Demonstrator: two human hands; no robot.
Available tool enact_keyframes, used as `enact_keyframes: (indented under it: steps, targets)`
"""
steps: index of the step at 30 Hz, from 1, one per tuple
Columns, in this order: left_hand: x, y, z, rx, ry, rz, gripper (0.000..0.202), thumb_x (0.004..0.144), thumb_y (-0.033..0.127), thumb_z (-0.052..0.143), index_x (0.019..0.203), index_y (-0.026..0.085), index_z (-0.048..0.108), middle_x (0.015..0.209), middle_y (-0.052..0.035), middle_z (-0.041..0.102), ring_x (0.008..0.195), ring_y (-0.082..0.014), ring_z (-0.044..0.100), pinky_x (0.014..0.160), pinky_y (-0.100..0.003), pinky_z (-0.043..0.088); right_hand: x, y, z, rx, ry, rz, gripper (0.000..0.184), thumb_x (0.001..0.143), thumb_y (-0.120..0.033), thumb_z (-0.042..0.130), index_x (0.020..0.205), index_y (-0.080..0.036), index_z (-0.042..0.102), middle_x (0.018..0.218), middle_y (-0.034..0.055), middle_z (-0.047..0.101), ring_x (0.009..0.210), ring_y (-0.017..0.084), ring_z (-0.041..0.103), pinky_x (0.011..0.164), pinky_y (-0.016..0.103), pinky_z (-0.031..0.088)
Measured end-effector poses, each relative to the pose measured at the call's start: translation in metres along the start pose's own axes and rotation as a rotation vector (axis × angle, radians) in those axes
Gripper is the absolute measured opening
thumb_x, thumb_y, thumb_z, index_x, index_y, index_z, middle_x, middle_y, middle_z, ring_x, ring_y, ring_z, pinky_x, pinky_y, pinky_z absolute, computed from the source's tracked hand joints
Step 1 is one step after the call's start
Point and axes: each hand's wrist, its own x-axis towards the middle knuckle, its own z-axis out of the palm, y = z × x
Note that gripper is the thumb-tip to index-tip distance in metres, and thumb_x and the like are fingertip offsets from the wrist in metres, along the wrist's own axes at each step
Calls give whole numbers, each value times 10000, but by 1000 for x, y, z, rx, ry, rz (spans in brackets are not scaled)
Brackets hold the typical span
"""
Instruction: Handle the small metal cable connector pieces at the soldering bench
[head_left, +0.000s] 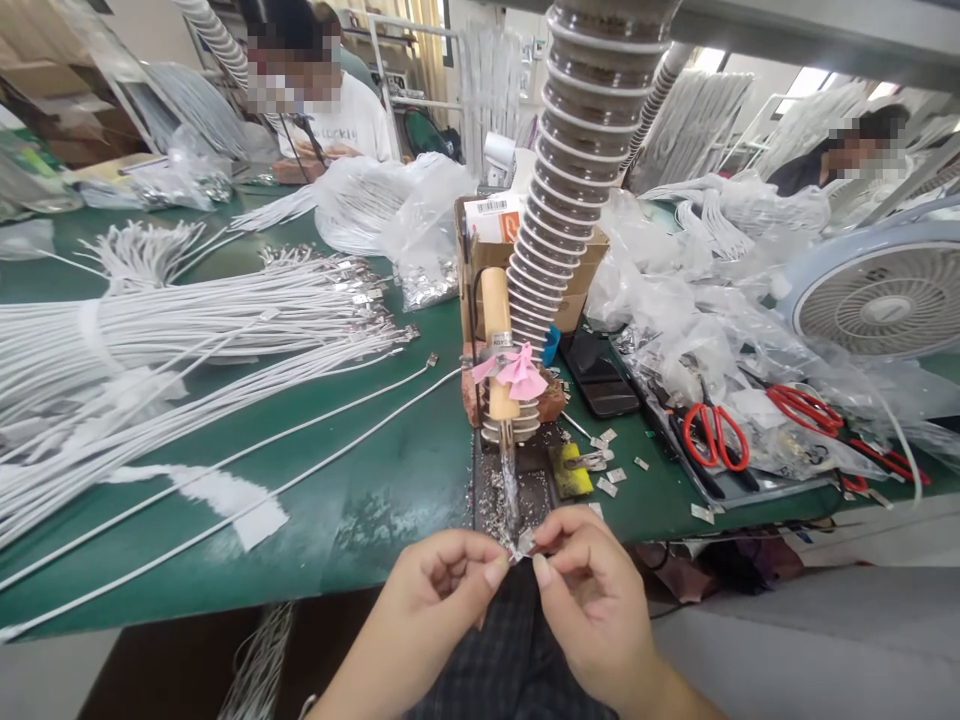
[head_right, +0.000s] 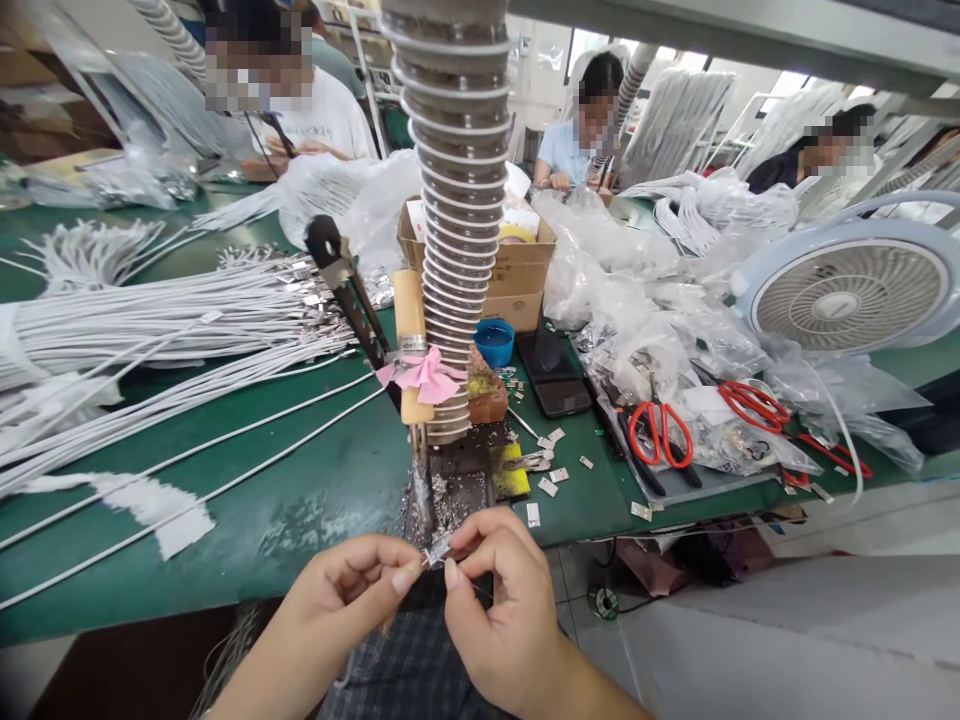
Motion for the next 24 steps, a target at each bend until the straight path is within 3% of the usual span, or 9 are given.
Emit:
enact_keyframes:
  steps: [10, 19, 24]
  targets:
    - [2, 7, 2, -24, 20, 40, 384, 837, 528, 780, 833, 145, 758, 596, 3, 564, 549, -65, 438, 520, -150, 343, 0, 3, 1, 24, -12, 17, 130, 883, -60, 569, 828, -165, 517, 986, -15, 589, 937, 19, 601, 838, 120, 514]
    - [1, -4, -3, -48, 12, 49, 327, 874, 486, 764, 865, 159, 761, 603, 4, 585, 548, -61, 455, 521, -139, 351, 2, 1, 0, 20, -11, 8, 133, 875, -51, 568, 816, -163, 525, 975, -20, 585, 930, 12, 600, 838, 108, 516]
    - [1, 5, 3, -34, 22, 23, 354, 846, 507, 779, 848, 153, 763, 602, -2, 583, 547, -68, 460, 524, -150, 358, 0, 2, -1, 27, -14, 12, 125, 874, -56, 566, 827, -166, 528, 988, -13, 581, 938, 19, 602, 841, 117, 523]
